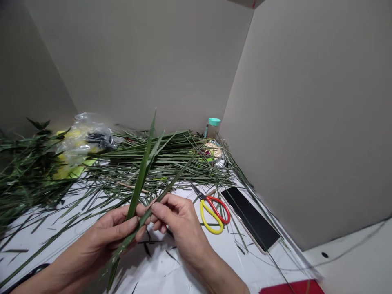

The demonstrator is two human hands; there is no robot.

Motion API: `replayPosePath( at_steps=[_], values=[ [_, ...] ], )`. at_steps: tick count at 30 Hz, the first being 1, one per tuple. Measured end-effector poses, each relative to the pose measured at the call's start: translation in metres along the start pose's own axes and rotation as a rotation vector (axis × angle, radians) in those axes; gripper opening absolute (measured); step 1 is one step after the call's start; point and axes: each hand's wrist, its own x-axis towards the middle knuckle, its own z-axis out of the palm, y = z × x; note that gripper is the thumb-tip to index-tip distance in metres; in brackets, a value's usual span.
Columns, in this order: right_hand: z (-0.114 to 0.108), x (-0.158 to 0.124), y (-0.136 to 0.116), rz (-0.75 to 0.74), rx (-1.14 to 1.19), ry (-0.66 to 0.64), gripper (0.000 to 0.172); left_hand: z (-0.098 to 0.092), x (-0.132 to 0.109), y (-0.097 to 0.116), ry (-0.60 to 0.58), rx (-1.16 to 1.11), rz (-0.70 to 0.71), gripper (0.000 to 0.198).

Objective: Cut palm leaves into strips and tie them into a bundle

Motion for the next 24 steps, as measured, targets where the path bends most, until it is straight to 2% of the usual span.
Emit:
replayPosePath(
  at_steps=[6,12,16,20,24],
  values=[
    [0.0,-0.001,-0.002,0.003,0.186,0.038,0.024,0.001,-0.003,0.004,-0.033,0.047,-0.078,0.032],
    [-0.001,-0.003,-0.003,-0.005,0.172,0.046,0.024,-0.003,-0.003,0.001,-0.081,0.043,-0.082,0.026],
    [-0.001,-0.003,0.0,0.0,0.105,-0.001,0.023,-0.005,-0.001,-0.001,-0.05,0.099,-0.063,0.02],
    [-0.002,-0.001,0.003,0.025,-0.052,-0.085,0.026,-0.002,0.001,-0.006,-0.001,0.274,-0.04,0.015],
    [-0.007,0.002,0.003,-0.009,-0.157,-0.007,0.034,0.0,0.005,-0.012,0.119,0.352,0.088,0.024]
  ],
)
